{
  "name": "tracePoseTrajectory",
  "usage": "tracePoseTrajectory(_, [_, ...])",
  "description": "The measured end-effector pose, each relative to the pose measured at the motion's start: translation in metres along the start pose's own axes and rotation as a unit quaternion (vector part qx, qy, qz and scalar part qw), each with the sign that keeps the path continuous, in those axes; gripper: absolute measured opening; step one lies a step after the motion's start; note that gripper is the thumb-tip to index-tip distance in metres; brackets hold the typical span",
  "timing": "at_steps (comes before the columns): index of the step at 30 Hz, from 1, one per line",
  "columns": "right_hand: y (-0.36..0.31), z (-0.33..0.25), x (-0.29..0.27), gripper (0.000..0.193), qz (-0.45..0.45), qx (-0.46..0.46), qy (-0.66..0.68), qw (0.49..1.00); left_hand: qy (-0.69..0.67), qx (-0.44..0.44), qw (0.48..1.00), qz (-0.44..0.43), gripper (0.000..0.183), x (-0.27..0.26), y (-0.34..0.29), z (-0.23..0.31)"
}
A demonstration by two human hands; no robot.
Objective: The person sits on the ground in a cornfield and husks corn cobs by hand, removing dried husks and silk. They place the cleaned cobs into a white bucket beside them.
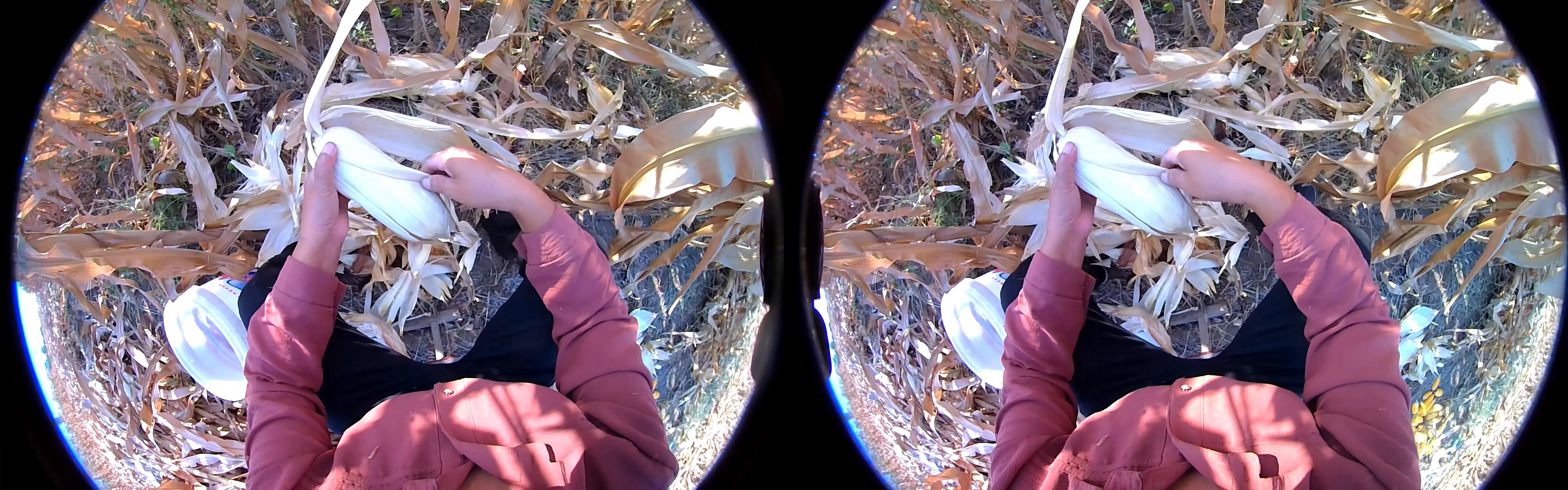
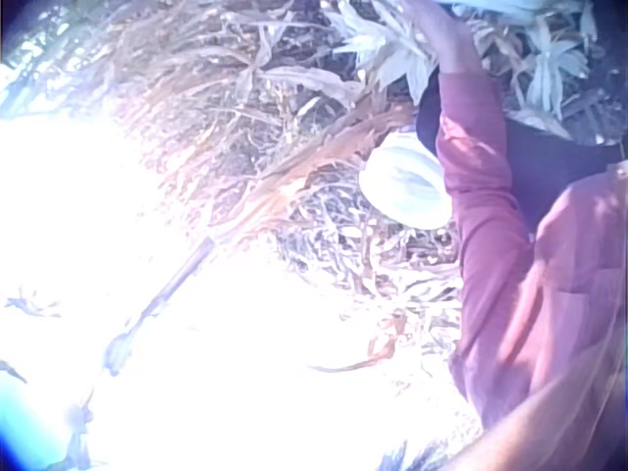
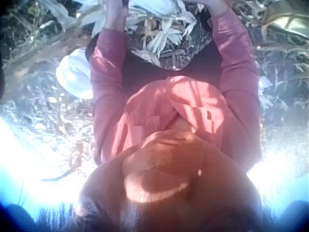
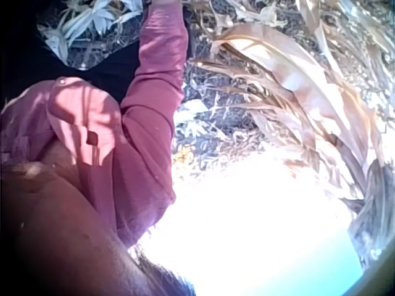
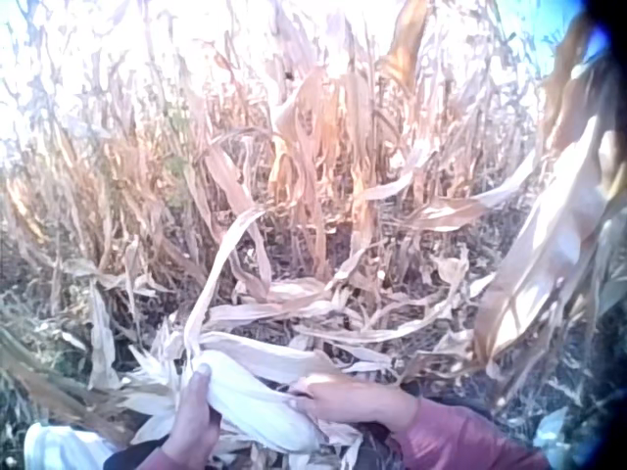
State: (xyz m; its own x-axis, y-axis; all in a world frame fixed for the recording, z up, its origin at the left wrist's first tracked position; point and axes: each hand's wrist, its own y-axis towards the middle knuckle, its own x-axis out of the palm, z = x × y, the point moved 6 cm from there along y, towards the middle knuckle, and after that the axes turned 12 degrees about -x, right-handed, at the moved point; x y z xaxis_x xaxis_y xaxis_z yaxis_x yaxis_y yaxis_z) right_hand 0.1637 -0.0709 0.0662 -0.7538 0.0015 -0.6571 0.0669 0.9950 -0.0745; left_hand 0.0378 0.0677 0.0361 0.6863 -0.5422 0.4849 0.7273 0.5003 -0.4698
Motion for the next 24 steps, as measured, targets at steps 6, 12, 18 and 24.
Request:
tracePoseTrajectory(6, [0.009, -0.018, -0.008, 0.022, 0.160, -0.036, -0.010, 0.986, -0.072, -0.040, 0.997, -0.007, 0.053, -0.011, 0.005, -0.011])
tracePoseTrajectory(12, [0.016, -0.032, 0.014, 0.030, 0.208, -0.048, 0.042, 0.976, -0.063, -0.100, 0.993, -0.030, 0.056, -0.004, -0.003, -0.045])
tracePoseTrajectory(18, [0.023, -0.012, 0.031, 0.035, 0.273, -0.010, 0.276, 0.921, -0.061, -0.088, 0.989, -0.106, 0.054, 0.016, -0.005, -0.063])
tracePoseTrajectory(24, [0.014, 0.006, -0.049, 0.019, 0.399, -0.027, 0.483, 0.779, 0.194, -0.141, 0.968, -0.073, 0.058, 0.015, -0.016, -0.098])
